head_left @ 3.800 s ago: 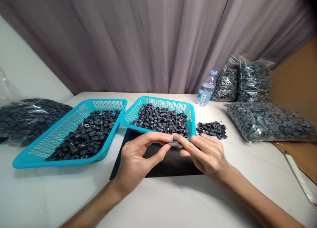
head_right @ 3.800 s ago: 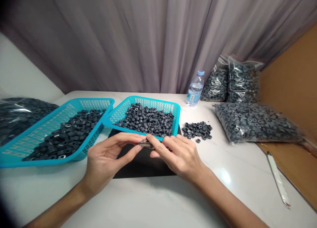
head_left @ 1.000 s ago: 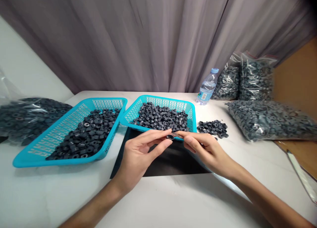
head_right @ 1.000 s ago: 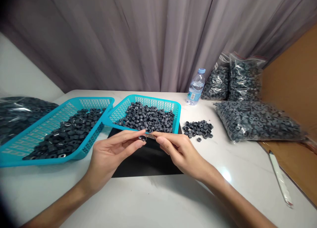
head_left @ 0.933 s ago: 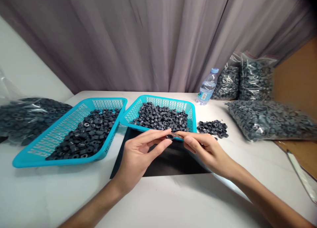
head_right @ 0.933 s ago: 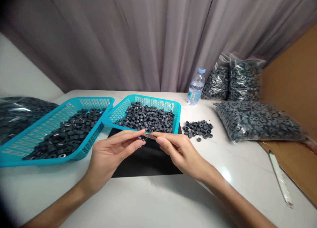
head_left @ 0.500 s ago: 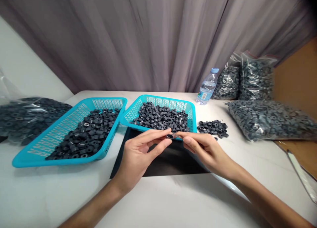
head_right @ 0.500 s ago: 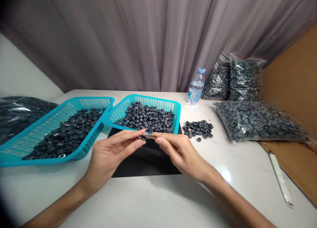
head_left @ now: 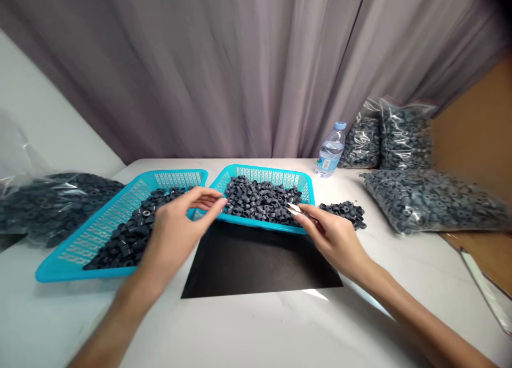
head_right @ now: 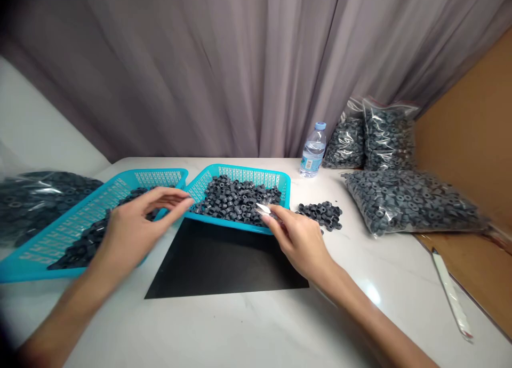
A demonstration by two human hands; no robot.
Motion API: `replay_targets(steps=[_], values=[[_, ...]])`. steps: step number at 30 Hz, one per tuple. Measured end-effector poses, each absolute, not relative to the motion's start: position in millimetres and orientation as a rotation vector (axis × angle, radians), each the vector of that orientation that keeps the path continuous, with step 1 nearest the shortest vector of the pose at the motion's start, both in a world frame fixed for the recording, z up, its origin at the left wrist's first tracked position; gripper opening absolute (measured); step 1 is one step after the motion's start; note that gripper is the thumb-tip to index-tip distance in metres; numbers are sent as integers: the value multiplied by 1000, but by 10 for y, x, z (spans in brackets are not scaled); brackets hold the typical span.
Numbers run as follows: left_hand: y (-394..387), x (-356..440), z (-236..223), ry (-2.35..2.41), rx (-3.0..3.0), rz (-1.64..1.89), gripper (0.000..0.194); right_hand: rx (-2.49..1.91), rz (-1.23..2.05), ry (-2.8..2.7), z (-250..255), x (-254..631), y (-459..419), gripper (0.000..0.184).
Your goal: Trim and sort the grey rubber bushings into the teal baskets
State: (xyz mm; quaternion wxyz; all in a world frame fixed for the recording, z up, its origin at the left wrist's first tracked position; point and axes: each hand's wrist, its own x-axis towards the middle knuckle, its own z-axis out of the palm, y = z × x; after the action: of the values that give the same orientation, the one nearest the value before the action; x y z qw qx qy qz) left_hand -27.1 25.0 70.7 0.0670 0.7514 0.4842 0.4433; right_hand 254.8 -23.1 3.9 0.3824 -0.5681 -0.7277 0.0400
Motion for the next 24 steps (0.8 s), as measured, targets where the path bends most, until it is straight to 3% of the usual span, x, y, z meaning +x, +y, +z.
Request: replay_targets(steps=[6,9,15,19,24], values=[[567,-1139,760,2248,2290,1123,15,-1629,37,-1812,57,2609,-183,38],[642,-1456,672,2415,2238,981,12,-1637,128,-1830,114,2676,-156,34],[609,-1112,800,2220,2430,983,29,-1564,330,-1848,159,2782,-107,31],[555,-484,918,1813,2619,878,26,-1522,450,-1816,111,2823,-63,24],[545,-70,887,1510,2741,474,17,-1485,549,-1829,94,2888,-24,17]])
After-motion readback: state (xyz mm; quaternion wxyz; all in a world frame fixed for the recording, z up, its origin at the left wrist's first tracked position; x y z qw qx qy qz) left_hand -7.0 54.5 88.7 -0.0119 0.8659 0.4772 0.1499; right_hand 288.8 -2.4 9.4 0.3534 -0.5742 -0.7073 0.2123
